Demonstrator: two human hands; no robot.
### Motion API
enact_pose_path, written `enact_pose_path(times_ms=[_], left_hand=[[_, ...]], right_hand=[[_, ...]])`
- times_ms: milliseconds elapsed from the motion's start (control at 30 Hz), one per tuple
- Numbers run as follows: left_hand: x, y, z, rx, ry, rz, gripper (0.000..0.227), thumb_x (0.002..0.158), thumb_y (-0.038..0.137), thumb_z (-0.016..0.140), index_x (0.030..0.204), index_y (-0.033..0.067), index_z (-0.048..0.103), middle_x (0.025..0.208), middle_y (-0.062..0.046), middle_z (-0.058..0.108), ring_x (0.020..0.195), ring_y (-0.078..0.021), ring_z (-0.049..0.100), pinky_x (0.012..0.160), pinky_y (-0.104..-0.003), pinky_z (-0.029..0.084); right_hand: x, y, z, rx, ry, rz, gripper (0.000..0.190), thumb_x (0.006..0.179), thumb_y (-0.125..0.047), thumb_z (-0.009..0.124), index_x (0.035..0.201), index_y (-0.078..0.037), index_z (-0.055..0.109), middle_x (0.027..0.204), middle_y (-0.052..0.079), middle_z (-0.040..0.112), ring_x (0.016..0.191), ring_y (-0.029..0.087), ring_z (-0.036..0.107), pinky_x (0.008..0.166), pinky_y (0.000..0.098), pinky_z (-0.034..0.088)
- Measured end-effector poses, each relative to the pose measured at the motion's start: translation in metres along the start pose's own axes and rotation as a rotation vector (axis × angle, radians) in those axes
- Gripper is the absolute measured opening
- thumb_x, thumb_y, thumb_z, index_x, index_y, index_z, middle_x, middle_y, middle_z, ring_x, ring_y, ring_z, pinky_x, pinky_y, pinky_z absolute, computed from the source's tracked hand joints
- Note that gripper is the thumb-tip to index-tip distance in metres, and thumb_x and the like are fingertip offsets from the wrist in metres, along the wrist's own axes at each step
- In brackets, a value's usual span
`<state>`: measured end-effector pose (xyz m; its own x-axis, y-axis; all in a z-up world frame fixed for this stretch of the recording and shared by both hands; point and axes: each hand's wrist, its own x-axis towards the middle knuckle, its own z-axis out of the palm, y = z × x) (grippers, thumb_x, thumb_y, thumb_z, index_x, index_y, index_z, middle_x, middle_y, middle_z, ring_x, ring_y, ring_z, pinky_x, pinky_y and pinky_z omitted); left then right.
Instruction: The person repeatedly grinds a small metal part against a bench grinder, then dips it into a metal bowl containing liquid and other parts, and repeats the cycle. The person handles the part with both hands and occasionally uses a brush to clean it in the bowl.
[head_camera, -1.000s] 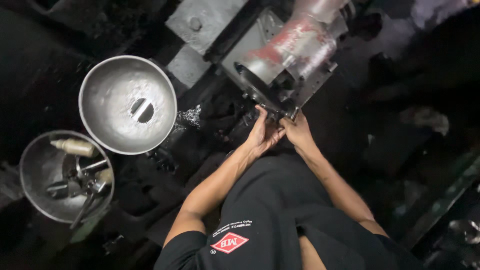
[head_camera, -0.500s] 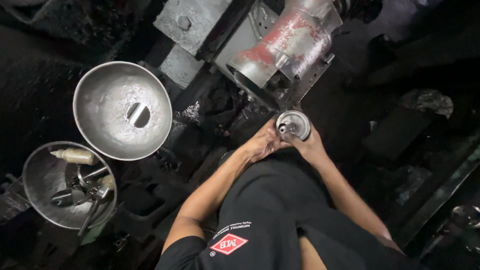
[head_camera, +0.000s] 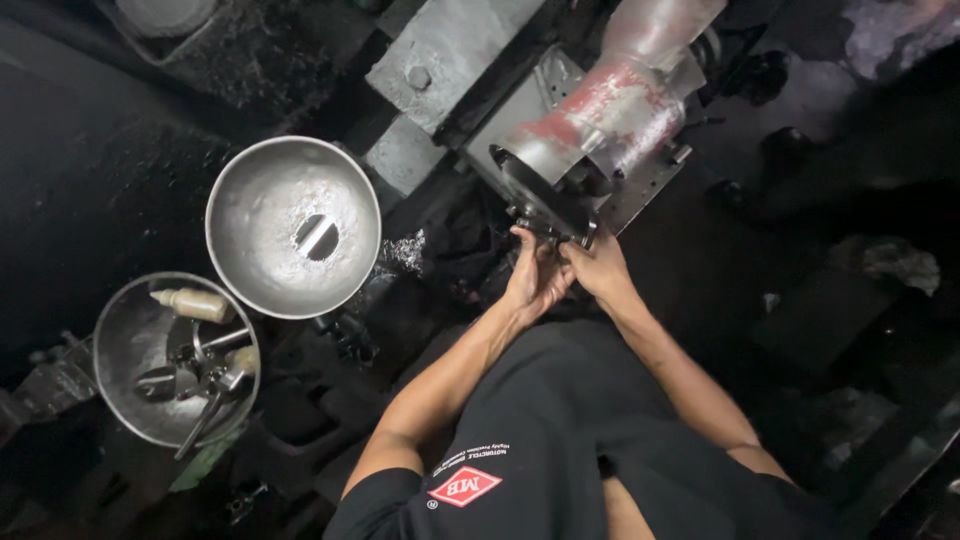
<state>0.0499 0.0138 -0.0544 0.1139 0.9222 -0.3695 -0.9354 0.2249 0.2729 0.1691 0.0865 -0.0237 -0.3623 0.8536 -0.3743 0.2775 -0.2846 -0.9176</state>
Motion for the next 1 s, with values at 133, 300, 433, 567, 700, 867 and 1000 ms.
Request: enact_pose_path(times_ms=[133,300,433,567,700,867,1000], left_hand=[[0.013,-0.025,-0.020,-0.088,-0.034,-0.105,0.099,0.089,0.082,0.041,0.140,-0.0018,0.049,0.127,-0.013,0.066,0.099,-0.0240,0.069,0.090,-0.035,0.059],[0.007,-0.047,-0.019,0.000,-0.071,-0.182,0.090,0.092,0.077,0.047,0.144,0.0037,0.046,0.135,-0.013,0.063,0.115,-0.0242,0.066,0.100,-0.037,0.055],[-0.012,-0.037,0.000,0.243,-0.018,-0.168,0.084,0.099,0.069,0.057,0.145,0.0004,0.045,0.135,-0.018,0.058,0.120,-0.0337,0.061,0.106,-0.052,0.052],[-0.030,-0.012,0.019,0.247,-0.255,-0.069,0.087,0.084,0.067,0.059,0.150,0.0138,0.040,0.147,-0.006,0.054,0.135,-0.0252,0.056,0.110,-0.053,0.051],[-0.035,0.002,0.023,0.267,-0.077,-0.058,0.087,0.093,0.071,0.058,0.151,0.0078,0.041,0.137,-0.010,0.056,0.126,-0.0294,0.057,0.111,-0.053,0.049],[-0.032,0.015,0.013,0.078,0.124,0.021,0.102,0.079,0.083,0.047,0.141,0.0021,0.045,0.135,-0.011,0.062,0.121,-0.0261,0.064,0.106,-0.042,0.054],[-0.028,0.021,-0.003,-0.067,-0.056,-0.008,0.103,0.092,0.088,0.045,0.134,-0.0066,0.052,0.116,-0.017,0.067,0.095,-0.0271,0.067,0.080,-0.035,0.057]], right_hand=[[-0.008,0.021,-0.019,-0.085,0.123,-0.091,0.056,0.078,-0.010,0.073,0.130,0.001,0.056,0.106,0.012,0.072,0.099,0.022,0.069,0.088,0.0362,0.054],[-0.037,0.018,-0.038,-0.156,0.134,-0.024,0.055,0.085,-0.014,0.073,0.136,0.000,0.057,0.114,0.015,0.073,0.107,0.022,0.071,0.094,0.0357,0.055],[-0.078,0.003,-0.053,-0.065,0.069,-0.285,0.081,0.086,-0.013,0.079,0.153,0.002,0.036,0.137,0.019,0.062,0.126,0.025,0.062,0.105,0.0385,0.049],[-0.087,-0.004,-0.059,0.238,-0.074,-0.447,0.077,0.090,-0.007,0.076,0.153,0.000,0.033,0.155,0.013,0.039,0.138,0.023,0.051,0.105,0.0378,0.054],[-0.051,0.005,-0.030,0.151,-0.115,-0.196,0.053,0.087,-0.003,0.075,0.135,0.004,0.053,0.118,0.015,0.067,0.105,0.021,0.066,0.090,0.0333,0.055],[-0.011,0.005,0.008,0.046,-0.135,-0.006,0.021,0.083,-0.013,0.072,0.098,0.001,0.072,0.083,0.009,0.075,0.073,0.017,0.070,0.066,0.0359,0.056],[0.007,0.008,0.010,-0.202,-0.130,-0.070,0.026,0.078,-0.022,0.072,0.094,-0.002,0.075,0.076,0.016,0.073,0.068,0.024,0.071,0.065,0.0398,0.055]])
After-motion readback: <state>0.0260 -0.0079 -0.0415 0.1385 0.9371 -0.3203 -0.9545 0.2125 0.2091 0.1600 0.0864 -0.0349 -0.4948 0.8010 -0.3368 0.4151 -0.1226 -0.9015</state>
